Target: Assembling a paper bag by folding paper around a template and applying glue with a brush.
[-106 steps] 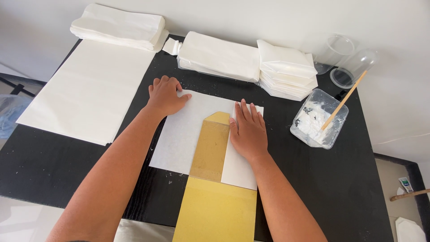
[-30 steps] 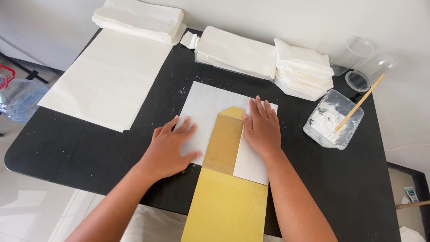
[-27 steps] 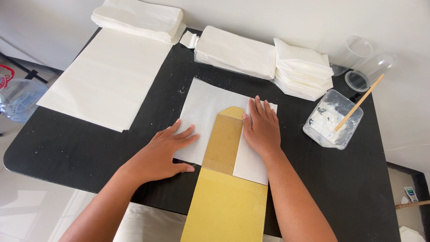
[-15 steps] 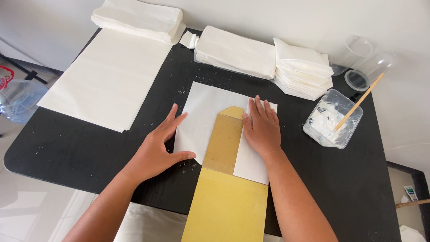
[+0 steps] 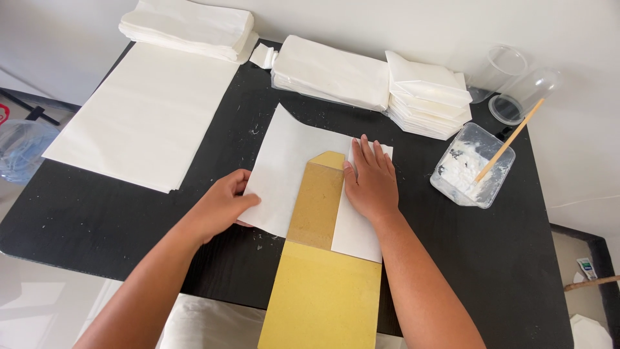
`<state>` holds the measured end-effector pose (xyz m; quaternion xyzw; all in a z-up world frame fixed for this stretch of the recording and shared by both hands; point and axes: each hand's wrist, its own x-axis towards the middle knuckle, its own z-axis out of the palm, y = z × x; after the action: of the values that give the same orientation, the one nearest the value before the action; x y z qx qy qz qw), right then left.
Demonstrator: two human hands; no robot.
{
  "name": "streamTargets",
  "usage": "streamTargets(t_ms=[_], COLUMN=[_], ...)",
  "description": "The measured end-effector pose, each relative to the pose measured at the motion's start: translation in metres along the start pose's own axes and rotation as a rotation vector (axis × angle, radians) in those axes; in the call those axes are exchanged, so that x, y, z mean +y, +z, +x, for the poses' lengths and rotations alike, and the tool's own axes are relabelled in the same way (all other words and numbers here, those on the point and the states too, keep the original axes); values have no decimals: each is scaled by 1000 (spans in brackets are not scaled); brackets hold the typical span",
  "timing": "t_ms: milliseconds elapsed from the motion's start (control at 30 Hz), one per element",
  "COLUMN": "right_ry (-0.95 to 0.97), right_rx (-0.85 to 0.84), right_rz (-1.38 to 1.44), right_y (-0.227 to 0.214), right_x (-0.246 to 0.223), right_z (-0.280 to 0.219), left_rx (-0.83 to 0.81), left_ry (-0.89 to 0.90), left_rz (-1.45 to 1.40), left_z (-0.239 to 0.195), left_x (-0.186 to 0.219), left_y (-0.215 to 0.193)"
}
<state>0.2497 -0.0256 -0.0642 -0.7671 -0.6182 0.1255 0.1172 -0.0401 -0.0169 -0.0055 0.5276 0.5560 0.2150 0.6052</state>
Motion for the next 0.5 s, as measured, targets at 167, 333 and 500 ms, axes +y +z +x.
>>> streamTargets(t_ms=[167,333,500], right_ry=[-4,6,9], right_rx=[-2,8,20], right_rz=[0,10,22], right_y=[0,1,1], right_x=[2,0,-1], right_z=[-1,1,1], left_rx=[-1,-23,-69], left_ry=[20,37,166], left_rz=[136,349,427], left_z=[33,43,53], left_x=[7,26,25], left_y=[2,14,38])
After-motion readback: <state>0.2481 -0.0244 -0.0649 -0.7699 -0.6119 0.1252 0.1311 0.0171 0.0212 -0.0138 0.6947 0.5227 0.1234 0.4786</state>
